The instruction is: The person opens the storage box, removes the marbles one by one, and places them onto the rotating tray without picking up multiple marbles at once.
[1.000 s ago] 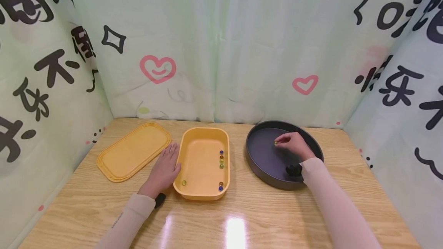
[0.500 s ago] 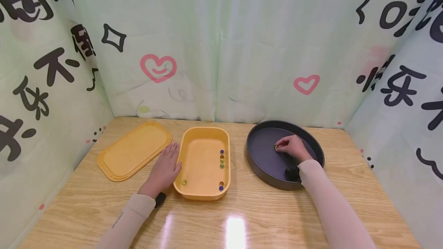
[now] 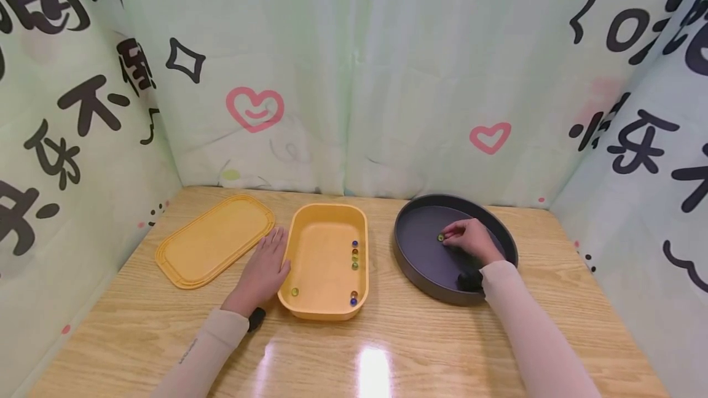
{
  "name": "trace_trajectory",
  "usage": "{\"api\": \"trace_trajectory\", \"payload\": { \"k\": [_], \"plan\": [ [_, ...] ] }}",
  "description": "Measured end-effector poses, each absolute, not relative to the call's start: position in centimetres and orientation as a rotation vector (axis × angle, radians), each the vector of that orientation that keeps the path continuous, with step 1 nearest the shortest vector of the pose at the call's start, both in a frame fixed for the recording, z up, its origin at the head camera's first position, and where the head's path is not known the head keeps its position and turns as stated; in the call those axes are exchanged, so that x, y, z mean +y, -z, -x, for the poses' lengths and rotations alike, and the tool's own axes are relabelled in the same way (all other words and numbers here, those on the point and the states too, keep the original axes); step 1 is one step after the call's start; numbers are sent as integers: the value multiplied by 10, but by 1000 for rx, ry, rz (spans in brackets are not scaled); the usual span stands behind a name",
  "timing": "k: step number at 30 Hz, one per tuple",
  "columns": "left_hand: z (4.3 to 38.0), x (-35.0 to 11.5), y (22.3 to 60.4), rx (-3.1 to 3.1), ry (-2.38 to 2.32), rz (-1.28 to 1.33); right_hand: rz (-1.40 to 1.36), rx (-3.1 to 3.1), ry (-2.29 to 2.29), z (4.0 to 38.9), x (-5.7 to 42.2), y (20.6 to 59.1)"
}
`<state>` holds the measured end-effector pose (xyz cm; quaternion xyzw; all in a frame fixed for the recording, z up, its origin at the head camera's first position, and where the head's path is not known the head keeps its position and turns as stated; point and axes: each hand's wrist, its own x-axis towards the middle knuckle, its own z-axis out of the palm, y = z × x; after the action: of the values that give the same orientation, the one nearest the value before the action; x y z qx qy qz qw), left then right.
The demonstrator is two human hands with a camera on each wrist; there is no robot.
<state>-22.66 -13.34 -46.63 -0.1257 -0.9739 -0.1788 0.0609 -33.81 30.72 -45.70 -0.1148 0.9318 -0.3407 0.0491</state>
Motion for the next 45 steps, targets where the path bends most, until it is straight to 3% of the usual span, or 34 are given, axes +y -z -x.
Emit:
{"api": "trace_trajectory", "payload": {
  "k": [12, 26, 35, 45],
  "plan": [
    [226, -134, 468, -2946, 529, 382, 432, 2840, 1126, 322, 290, 408],
    [225, -134, 467, -2949, 518, 377, 772, 2722, 1216, 316, 202, 363],
    [228, -135, 468, -2949, 510, 379, 925, 2577, 1228, 319, 137, 359],
    [226, -134, 468, -2933, 536, 382, 1036, 2394, 1131, 321, 84, 386]
  ]
}}
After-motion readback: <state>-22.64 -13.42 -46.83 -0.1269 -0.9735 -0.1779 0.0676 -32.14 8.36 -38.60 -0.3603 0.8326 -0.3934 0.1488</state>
